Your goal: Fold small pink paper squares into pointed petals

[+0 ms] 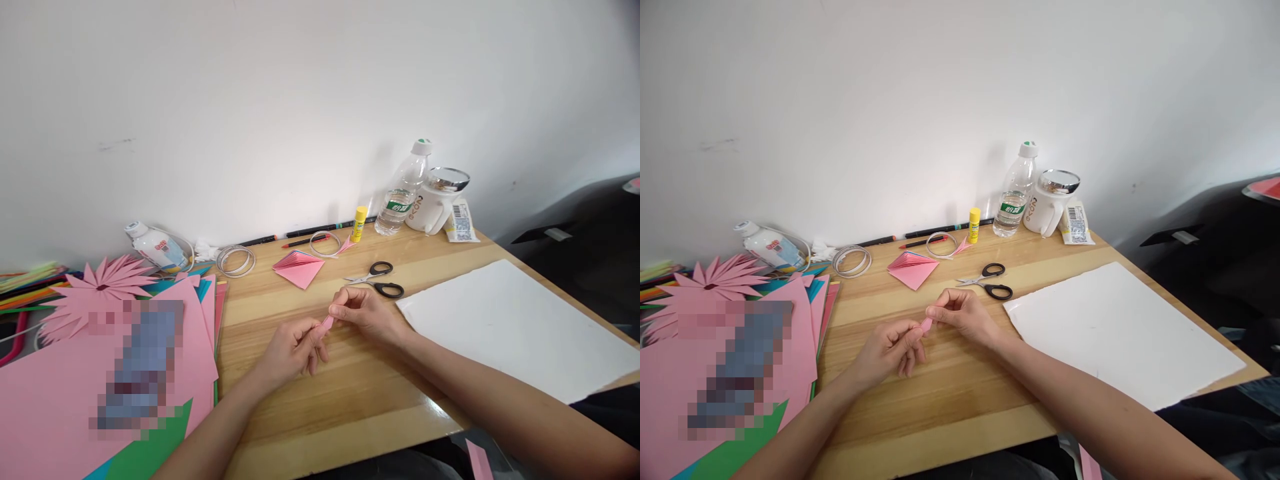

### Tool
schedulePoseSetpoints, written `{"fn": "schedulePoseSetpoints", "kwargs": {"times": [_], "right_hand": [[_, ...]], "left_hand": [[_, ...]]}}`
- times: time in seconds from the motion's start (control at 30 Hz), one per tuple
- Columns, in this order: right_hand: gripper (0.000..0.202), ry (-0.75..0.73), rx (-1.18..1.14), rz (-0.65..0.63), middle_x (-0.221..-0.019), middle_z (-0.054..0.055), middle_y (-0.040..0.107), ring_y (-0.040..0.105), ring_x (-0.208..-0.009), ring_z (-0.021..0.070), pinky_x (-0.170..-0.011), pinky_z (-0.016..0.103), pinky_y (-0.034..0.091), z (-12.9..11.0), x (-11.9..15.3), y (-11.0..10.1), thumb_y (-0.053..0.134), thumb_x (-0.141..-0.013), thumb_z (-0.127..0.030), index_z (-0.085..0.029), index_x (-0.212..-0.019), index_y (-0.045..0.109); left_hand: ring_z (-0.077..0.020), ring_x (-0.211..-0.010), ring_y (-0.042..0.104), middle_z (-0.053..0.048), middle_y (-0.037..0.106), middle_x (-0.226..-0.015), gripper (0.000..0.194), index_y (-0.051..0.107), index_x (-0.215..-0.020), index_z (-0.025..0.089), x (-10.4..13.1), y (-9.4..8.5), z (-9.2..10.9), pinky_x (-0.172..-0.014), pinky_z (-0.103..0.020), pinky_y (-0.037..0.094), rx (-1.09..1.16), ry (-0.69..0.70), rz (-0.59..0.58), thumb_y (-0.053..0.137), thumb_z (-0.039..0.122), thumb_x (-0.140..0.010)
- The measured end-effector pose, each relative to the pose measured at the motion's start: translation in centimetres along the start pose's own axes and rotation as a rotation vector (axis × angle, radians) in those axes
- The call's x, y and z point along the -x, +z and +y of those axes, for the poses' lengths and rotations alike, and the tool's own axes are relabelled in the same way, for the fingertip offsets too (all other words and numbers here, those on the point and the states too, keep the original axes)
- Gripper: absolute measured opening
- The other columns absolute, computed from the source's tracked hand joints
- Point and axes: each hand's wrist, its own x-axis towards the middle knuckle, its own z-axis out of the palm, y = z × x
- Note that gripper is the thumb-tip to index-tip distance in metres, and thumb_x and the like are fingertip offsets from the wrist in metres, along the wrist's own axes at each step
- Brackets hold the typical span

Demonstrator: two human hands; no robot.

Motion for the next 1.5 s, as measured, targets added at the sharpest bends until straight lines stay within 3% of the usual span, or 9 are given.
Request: {"fn": "schedulePoseSetpoints", "kwargs": {"times": [0.17, 0.47, 0.67, 0.87, 1.03, 1.17, 1.3, 1.5], "right_hand": [[0.03, 0.096, -0.043, -0.042, -0.075, -0.002, 0.064, 0.059, -0.062, 0.0101, -0.061, 0.024, 0.046, -0.1, 0.0, 0.0, 0.075, -0.06, -0.03, -0.019, -0.085, 0.064], [0.017, 0.09, -0.03, 0.024, -0.063, -0.002, 0.065, 0.056, -0.057, 0.0094, -0.061, 0.023, 0.043, 0.6, 0.0, 0.0, 0.072, -0.063, -0.031, -0.017, -0.068, 0.064], [0.021, 0.1, -0.021, 0.051, -0.059, -0.002, 0.063, 0.051, -0.054, 0.0081, -0.058, 0.022, 0.039, 0.4, 0.2, 0.5, 0.071, -0.064, -0.033, -0.015, -0.06, 0.061], [0.025, 0.138, -0.105, 0.073, -0.058, -0.001, 0.062, 0.051, -0.052, 0.0084, -0.056, 0.022, 0.04, 0.6, 0.2, 0.6, 0.071, -0.065, -0.036, -0.015, -0.06, 0.059], [0.036, 0.195, -0.075, -0.035, -0.062, 0.002, 0.062, 0.055, -0.054, 0.0086, -0.056, 0.021, 0.042, 0.6, -0.1, -0.1, 0.06, -0.072, -0.048, -0.013, -0.062, 0.061], [0.047, 0.22, -0.076, -0.149, -0.056, 0.0, 0.058, 0.054, -0.049, 0.0086, -0.052, 0.022, 0.043, 0.7, 0.2, 0.2, 0.048, -0.077, -0.057, -0.014, -0.06, 0.058], [0.046, 0.196, 0.011, -0.242, -0.059, 0.0, 0.059, 0.055, -0.051, 0.0091, -0.054, 0.022, 0.044, 0.6, 0.4, 0.6, 0.05, -0.074, -0.059, -0.015, -0.064, 0.059], [0.035, 0.211, 0.102, -0.287, -0.061, -0.001, 0.06, 0.054, -0.054, 0.0088, -0.056, 0.022, 0.044, 0.1, 0.4, 0.6, 0.063, -0.07, -0.047, -0.014, -0.063, 0.054]], "left_hand": [[-0.0061, -0.036, 0.049, 0.001, 0.059, -0.056, 0.035, 0.052, -0.072, 0.015, -0.1, 0.2, -0.3, -0.034, -0.016, 0.035, 0.001, 0.009, 0.023, 0.04, 0.045, -0.086], [-0.0052, -0.038, 0.047, 0.002, 0.058, -0.057, 0.033, 0.056, -0.081, 0.015, 0.0, 0.6, -0.2, -0.039, -0.016, 0.035, -0.103, 0.028, 0.071, 0.038, 0.043, -0.087], [-0.0055, -0.038, 0.048, 0.001, 0.059, -0.056, 0.034, 0.057, -0.081, 0.015, -0.1, 0.7, 0.0, -0.037, -0.015, 0.035, -0.043, 0.001, 0.041, 0.039, 0.044, -0.087], [-0.008, -0.033, 0.05, -0.001, 0.063, -0.055, 0.031, 0.052, -0.076, 0.015, -0.3, 0.4, 0.1, -0.03, -0.015, 0.034, 0.263, -0.099, -0.027, 0.048, 0.045, -0.081], [-0.0102, -0.026, 0.048, -0.002, 0.062, -0.045, 0.023, 0.053, -0.068, 0.013, -0.5, -0.8, -0.3, -0.024, -0.015, 0.032, 0.701, -0.18, -0.16, 0.051, 0.033, -0.079], [-0.0108, -0.022, 0.046, -0.002, 0.059, -0.039, 0.02, 0.055, -0.064, 0.012, -0.5, -1.5, -0.5, -0.02, -0.015, 0.029, 0.849, -0.232, -0.239, 0.049, 0.026, -0.077], [-0.011, -0.026, 0.05, -0.003, 0.062, -0.044, 0.022, 0.055, -0.067, 0.012, -0.4, -1.0, -0.4, -0.023, -0.015, 0.034, 0.75, -0.268, -0.282, 0.048, 0.027, -0.08], [-0.0099, -0.031, 0.053, -0.003, 0.064, -0.05, 0.025, 0.052, -0.073, 0.013, -0.5, -0.4, -0.5, -0.03, -0.016, 0.041, 0.478, -0.205, -0.23, 0.05, 0.037, -0.082]]}}
